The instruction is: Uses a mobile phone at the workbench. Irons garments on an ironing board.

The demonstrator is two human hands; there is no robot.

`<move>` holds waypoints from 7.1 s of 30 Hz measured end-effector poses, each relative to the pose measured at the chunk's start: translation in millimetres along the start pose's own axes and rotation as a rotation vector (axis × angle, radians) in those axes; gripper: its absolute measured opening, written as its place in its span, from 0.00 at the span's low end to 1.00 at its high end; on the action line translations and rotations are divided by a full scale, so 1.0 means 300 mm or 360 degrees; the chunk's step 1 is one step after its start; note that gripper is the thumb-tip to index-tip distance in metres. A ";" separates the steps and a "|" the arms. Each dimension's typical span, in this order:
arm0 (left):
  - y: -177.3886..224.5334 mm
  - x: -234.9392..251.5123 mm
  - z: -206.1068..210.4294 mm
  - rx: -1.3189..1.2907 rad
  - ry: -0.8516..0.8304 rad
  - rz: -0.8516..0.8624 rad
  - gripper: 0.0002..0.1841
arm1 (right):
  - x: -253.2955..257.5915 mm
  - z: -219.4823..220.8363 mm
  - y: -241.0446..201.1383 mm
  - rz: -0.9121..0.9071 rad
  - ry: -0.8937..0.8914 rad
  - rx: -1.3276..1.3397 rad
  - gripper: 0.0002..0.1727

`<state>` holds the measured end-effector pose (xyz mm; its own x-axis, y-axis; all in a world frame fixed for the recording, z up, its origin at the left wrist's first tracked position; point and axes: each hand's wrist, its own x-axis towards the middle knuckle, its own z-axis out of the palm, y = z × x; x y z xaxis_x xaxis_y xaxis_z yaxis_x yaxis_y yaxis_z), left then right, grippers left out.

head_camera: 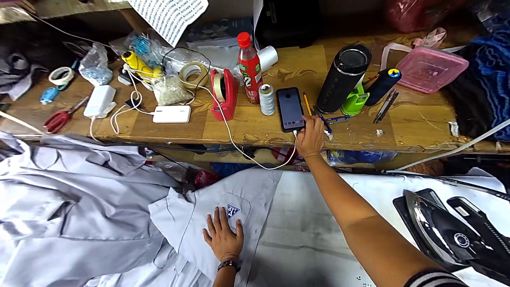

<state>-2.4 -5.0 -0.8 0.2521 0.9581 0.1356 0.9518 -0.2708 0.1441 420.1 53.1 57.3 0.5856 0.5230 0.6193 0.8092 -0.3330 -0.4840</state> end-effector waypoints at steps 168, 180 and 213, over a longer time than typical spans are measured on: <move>-0.175 0.022 -0.154 -0.0670 -0.0514 0.0641 0.37 | -0.697 -0.801 -0.353 0.0888 -0.1726 -0.0325 0.38; -0.102 -0.016 -0.027 -0.0151 -0.0262 0.0665 0.40 | -0.426 -0.684 -0.128 0.1019 -0.1343 -0.0351 0.36; 0.565 -0.340 0.001 -0.0603 -0.0517 0.1211 0.41 | -0.339 -0.792 0.074 0.0931 -0.1489 -0.0323 0.36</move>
<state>133.3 -148.7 9.6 0.8805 0.4713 0.0513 0.4013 -0.7985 0.4488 389.7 -193.8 130.3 0.6816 0.5992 -0.4200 0.4636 -0.7977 -0.3857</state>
